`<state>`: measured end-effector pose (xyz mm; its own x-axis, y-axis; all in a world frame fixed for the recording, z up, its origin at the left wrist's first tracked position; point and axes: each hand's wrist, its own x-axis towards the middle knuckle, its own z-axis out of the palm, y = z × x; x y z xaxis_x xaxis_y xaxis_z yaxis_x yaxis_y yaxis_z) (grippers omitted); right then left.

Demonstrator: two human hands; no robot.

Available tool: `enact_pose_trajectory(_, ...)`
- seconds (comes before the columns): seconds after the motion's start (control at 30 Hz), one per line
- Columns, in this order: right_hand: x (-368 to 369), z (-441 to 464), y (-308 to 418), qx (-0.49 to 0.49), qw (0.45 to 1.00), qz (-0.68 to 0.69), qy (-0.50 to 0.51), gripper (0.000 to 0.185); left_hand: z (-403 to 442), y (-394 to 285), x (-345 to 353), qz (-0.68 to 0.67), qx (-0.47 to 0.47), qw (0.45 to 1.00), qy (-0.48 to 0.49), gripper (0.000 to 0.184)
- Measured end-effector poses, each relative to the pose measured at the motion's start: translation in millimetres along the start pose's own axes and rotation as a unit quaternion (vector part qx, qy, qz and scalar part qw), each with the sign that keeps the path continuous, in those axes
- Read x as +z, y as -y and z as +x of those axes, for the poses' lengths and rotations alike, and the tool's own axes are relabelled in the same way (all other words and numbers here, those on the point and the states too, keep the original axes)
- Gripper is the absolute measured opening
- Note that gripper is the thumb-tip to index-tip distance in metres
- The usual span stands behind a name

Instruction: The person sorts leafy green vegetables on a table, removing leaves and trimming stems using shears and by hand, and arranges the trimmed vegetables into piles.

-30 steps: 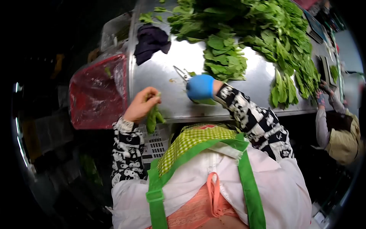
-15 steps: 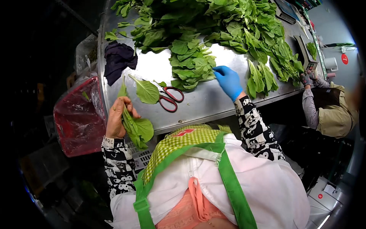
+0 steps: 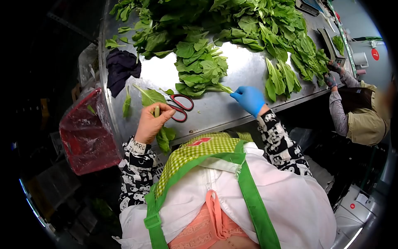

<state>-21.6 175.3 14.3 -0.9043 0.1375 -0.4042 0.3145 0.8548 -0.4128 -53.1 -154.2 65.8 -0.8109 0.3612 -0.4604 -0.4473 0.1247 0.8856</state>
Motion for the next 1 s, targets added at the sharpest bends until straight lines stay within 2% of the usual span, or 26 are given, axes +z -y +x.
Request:
enact_pose_trajectory(0.07,-31.2,-21.3,18.1,-0.017,0.995,0.09,0.046,0.032,-5.2,-8.6,15.6,0.064,0.047,0.997,-0.016,0.007)
enact_pose_trajectory(0.1,-39.9,-28.4,28.6,0.013,0.986,0.144,0.086,0.035,-7.3,-13.6,22.3,0.107,0.062,0.992,-0.014,0.008)
enact_pose_trajectory(0.13,-44.5,-34.6,38.1,0.013,0.986,0.144,0.087,0.035,-7.4,-15.8,28.4,0.106,0.061,0.992,-0.014,0.008)
enact_pose_trajectory(0.2,-50.0,-44.3,56.2,0.021,0.93,0.335,0.15,0.03,-6.9,-19.9,40.1,0.256,0.307,0.916,0.006,0.018)
enact_pose_trajectory(0.23,-53.0,-46.8,63.9,0.009,0.92,0.351,0.175,0.029,-8.7,-27.8,49.3,0.256,0.306,0.917,0.003,0.018)
enact_pose_trajectory(0.3,-51.4,-47.8,77.7,-0.008,0.9,0.387,0.201,0.028,-13.2,-45.0,66.7,0.281,0.41,0.867,-0.036,0.022)
enact_pose_trajectory(0.37,-43.9,-46.1,83.6,-0.027,0.877,0.423,0.225,0.027,-14.6,-44.8,70.4,0.292,0.398,0.869,-0.038,0.021)
enact_pose_trajectory(0.43,-33.4,-41.1,84.6,-0.107,0.879,0.4,0.238,0.026,-15.2,-42.6,67.5,0.314,0.386,0.865,-0.057,0.019)
enact_pose_trajectory(0.6,-25.9,-44.8,96.3,-0.11,0.892,0.39,0.201,0.025,-18.8,-25.6,55.6,0.323,0.367,0.864,-0.119,0.017)
enact_pose_trajectory(0.67,-21.6,-45.0,99.0,-0.119,0.899,0.382,0.179,0.025,-19.5,-17.0,54.7,0.347,0.391,0.833,-0.178,0.017)
enact_pose_trajectory(0.7,-19.2,-45.0,100.4,-0.122,0.902,0.373,0.177,0.025,-19.4,-12.9,54.6,0.348,0.39,0.833,-0.182,0.017)
enact_pose_trajectory(0.77,-15.1,-44.3,103.9,-0.128,0.905,0.364,0.179,0.025,-19.1,-6.8,53.8,0.4,0.444,0.777,-0.197,0.02)
enact_pose_trajectory(0.87,-10.7,-44.8,110.0,-0.12,0.888,0.397,0.2,0.024,-21.9,-1.7,48.7,0.421,0.478,0.751,-0.175,0.023)
enact_pose_trajectory(1.0,-4.4,-46.2,115.8,-0.13,0.897,0.38,0.183,0.022,-23.1,7.2,45.1,0.397,0.475,0.763,-0.185,0.023)
